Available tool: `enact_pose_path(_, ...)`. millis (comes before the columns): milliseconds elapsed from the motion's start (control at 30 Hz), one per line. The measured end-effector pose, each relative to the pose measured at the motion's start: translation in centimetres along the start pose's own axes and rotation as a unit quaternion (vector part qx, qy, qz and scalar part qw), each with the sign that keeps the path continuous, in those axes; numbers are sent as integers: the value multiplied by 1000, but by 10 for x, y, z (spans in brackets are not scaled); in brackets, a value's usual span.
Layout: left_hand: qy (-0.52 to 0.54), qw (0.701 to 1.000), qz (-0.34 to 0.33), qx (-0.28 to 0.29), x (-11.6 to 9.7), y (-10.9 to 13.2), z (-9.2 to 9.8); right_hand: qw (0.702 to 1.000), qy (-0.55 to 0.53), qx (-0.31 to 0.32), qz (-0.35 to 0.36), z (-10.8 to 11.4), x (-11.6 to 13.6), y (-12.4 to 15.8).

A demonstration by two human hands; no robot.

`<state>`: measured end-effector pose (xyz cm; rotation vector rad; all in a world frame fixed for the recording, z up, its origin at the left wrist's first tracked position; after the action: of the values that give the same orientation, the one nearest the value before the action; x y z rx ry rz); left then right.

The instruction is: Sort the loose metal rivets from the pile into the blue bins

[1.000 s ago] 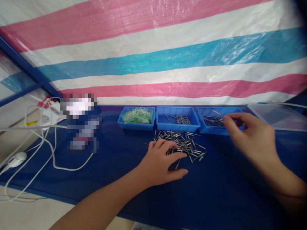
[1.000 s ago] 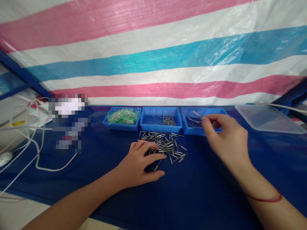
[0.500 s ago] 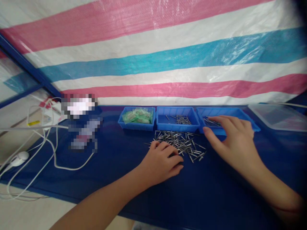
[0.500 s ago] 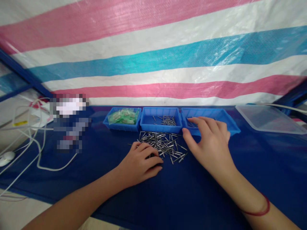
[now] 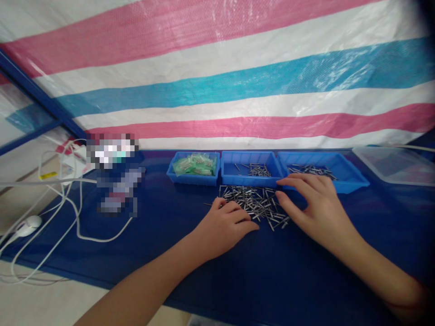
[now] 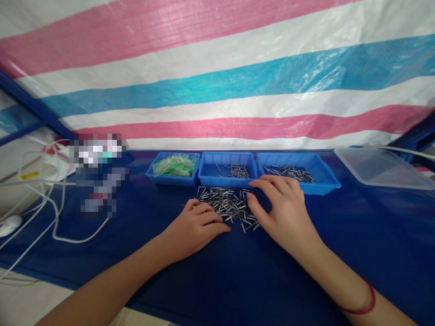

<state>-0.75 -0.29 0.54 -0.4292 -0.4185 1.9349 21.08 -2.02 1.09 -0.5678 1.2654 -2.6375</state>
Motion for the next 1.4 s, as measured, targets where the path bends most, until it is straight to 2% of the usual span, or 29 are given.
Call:
enact_pose_path(133,30,996,55,-58,-1,-1,1,996,-84,27,25,4,13,0)
enact_pose_path(267,190,958,163,-137,0,-7,5,972,-210,104,5,4,32,6)
enact_pose_path(467,328,883,283,-181,-1,-8,2,932,-294,144,-156,-5,40,15)
enact_pose_path(600,365,854,313,-197,-3,-8,1,904,-318,142,-246,-10,38,20)
enact_pose_path(667,357,859,314,-191,-3,-8,2,897,-326,139,-265,-11,38,22)
enact_pose_path(800,288,905,263,-168,-4,-9,5,907,-315,119,-253,-7,41,20)
enact_pose_path(900,239,929,222,-177,-5,-9,5,918,-307,97,-232,-5,43,19)
enact_pose_path(1033,228,934,214,-174,-6,-9,3,917,-330,100,-201,-4,45,20)
enact_pose_path(1233,231,918,253,-197,-4,-8,7,923,-313,119,-191,-4,43,19)
enact_pose_path(1333,224,919,260,-196,-3,-8,11,932,-300,138,-147,-3,44,14)
enact_pose_path(1400,205,929,253,-177,-2,-8,12,946,-278,127,-109,-2,41,9)
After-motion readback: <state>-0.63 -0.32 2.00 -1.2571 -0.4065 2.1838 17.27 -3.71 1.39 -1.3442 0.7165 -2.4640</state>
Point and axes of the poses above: each hand's wrist, its own y-axis away from the middle knuckle, its own z-axis out of the back of the hand, x = y × z, the point moved 2 cm from there along -y, towards the middle knuckle, and after that the axes turned 12 degrees about -x, right-handed, at the moved point
